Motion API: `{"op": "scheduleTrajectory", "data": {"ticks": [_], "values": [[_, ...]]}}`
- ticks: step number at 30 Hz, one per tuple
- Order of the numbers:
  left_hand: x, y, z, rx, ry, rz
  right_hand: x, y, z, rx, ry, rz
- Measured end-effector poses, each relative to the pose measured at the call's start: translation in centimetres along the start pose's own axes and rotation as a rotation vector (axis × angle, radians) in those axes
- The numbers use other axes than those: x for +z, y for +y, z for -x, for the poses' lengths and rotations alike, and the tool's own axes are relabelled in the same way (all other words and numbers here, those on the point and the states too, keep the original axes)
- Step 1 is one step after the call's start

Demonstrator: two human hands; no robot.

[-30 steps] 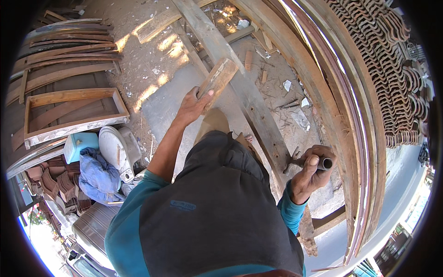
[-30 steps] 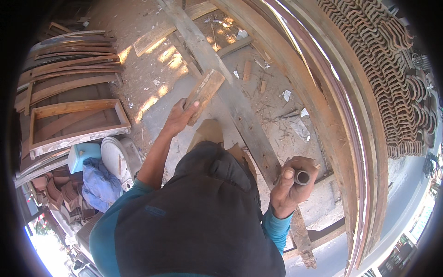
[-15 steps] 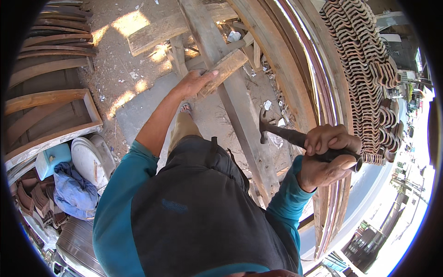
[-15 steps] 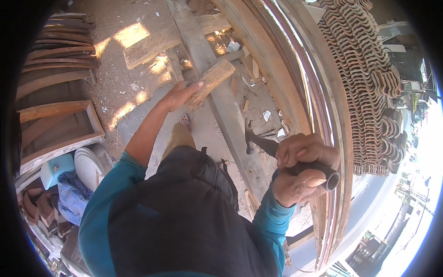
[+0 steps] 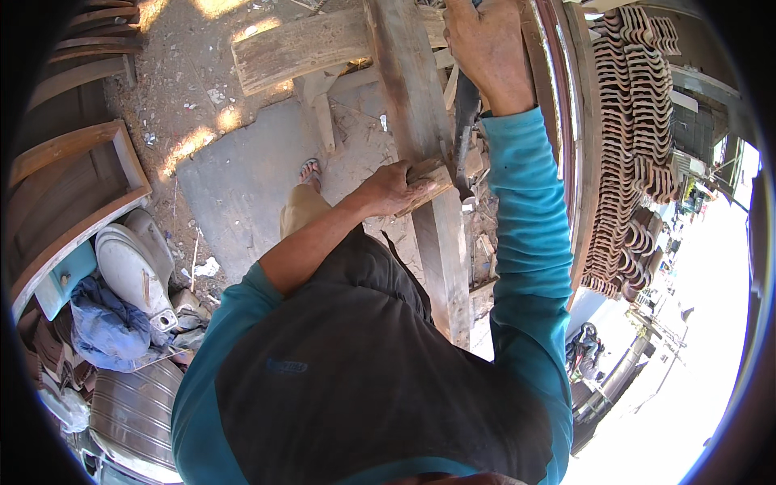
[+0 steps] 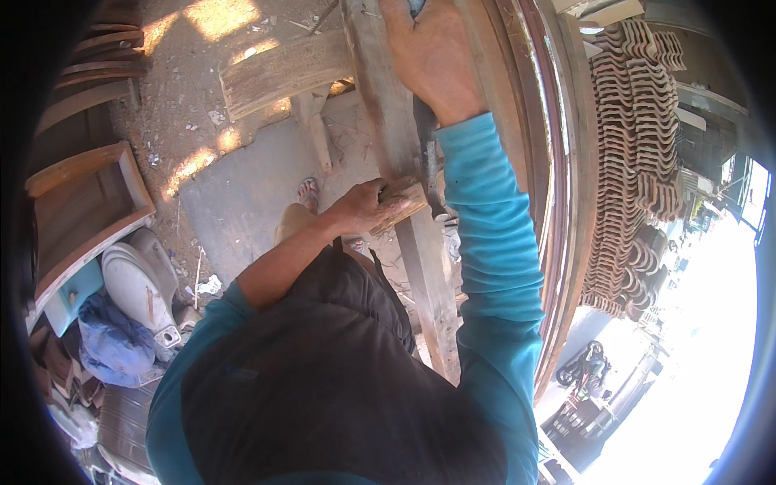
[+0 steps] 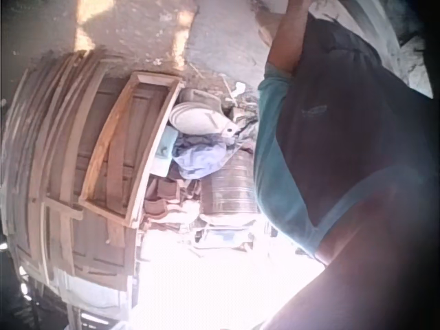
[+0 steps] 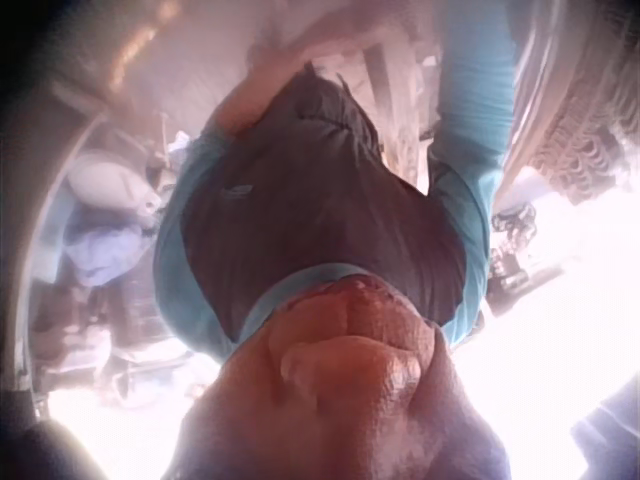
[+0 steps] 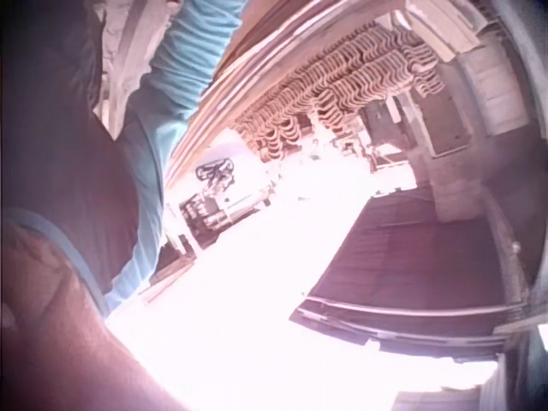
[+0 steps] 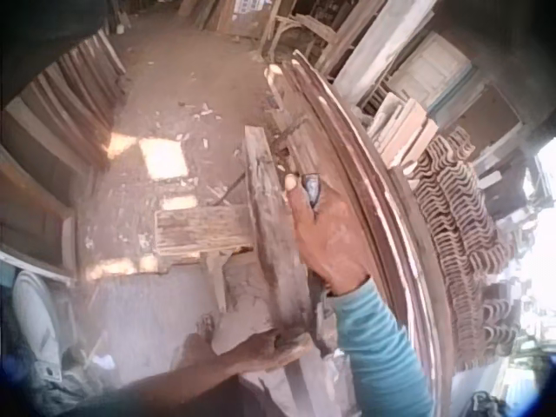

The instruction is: The person uses a hammer to remove nails and pry wooden pieces from wooden planks.

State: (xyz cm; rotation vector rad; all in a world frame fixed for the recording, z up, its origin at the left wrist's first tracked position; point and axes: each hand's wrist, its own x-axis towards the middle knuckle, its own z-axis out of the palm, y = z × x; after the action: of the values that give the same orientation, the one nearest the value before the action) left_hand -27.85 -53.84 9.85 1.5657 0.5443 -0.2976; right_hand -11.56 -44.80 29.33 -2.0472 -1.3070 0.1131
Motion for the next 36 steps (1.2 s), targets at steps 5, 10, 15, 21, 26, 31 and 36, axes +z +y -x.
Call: {"op": "scheduleTrajectory", "data": {"ticks": [5, 10, 15, 21, 26, 31, 36], "values": [[-0.8, 0.5, 0.1, -0.048, -0.055, -0.006, 7.2, 3.6, -3.5, 0.162, -0.175, 0.26], [-0.8, 0.5, -0.4, 0.022, -0.071, -0.071, 11.4, 6.7, -4.1, 0.003, -0.258, 0.081], [-0.5, -0.2, -0.3, 0.061, -0.028, -0.047, 7.1, 1.3, -0.8, -0.249, -0.021, 0.104], [0.1, 2.7, 0.7, 0.048, 0.095, -0.115, 0.0, -1.8, 5.4, 0.081, 0.017, -0.314], [2.6, 3.0, 1.6, 0.093, 0.247, -0.543, 1.0, -2.0, 3.6, -0.136, -0.234, -0.369], [2.7, 3.7, 1.6, 0.077, 0.331, -0.544, -1.8, -0.3, -0.2, -0.008, -0.116, -0.094], [2.3, 4.1, 1.6, -0.014, 0.358, -0.533, -3.1, 0.8, 0.4, 0.233, -0.062, -0.588]]}}
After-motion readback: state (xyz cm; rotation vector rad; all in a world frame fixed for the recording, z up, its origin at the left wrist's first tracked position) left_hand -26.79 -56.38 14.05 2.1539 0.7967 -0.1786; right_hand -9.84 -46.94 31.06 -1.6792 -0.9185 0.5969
